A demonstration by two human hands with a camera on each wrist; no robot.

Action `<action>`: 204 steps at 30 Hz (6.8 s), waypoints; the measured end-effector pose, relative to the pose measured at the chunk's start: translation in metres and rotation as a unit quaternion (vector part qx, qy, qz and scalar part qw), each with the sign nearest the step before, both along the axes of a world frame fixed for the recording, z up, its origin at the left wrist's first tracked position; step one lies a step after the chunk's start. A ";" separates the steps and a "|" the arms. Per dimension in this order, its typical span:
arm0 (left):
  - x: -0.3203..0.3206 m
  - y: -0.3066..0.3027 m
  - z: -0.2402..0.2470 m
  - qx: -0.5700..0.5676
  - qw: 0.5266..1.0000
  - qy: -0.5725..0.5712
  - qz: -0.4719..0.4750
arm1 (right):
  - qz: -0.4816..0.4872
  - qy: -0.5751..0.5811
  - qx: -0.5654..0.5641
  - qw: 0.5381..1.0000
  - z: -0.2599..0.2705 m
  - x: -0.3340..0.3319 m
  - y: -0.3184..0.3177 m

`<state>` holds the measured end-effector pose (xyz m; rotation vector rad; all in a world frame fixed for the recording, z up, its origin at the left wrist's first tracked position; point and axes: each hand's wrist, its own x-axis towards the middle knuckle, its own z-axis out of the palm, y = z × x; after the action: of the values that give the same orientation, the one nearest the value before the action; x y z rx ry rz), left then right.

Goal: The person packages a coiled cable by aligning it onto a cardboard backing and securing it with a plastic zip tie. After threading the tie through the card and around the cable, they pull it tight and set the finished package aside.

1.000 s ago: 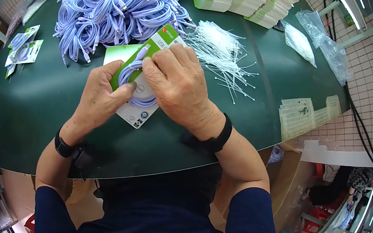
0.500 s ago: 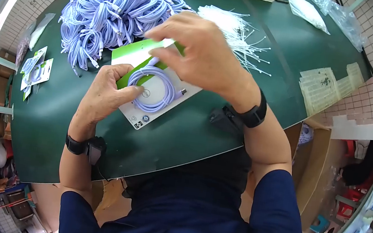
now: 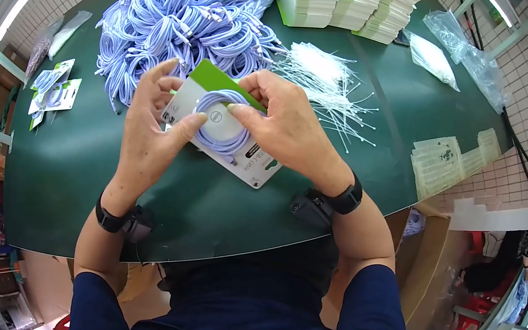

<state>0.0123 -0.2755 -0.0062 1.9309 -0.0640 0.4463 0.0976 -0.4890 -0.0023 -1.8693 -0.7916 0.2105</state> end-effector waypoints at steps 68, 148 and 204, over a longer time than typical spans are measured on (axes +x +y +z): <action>0.001 0.010 0.008 -0.323 0.929 0.124 -0.133 | -0.029 0.129 0.153 0.979 0.009 0.027 -0.022; -0.016 0.032 -0.024 0.229 0.917 -0.327 -0.018 | 0.029 -0.344 0.274 0.898 -0.007 -0.007 0.003; -0.065 0.001 0.023 0.415 0.838 -0.350 -0.047 | 0.238 -0.041 0.158 0.957 0.025 -0.027 0.000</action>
<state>-0.0531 -0.2743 0.0167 2.4642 -0.9655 1.1878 0.0704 -0.4886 0.0230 -1.3730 -1.2522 0.2901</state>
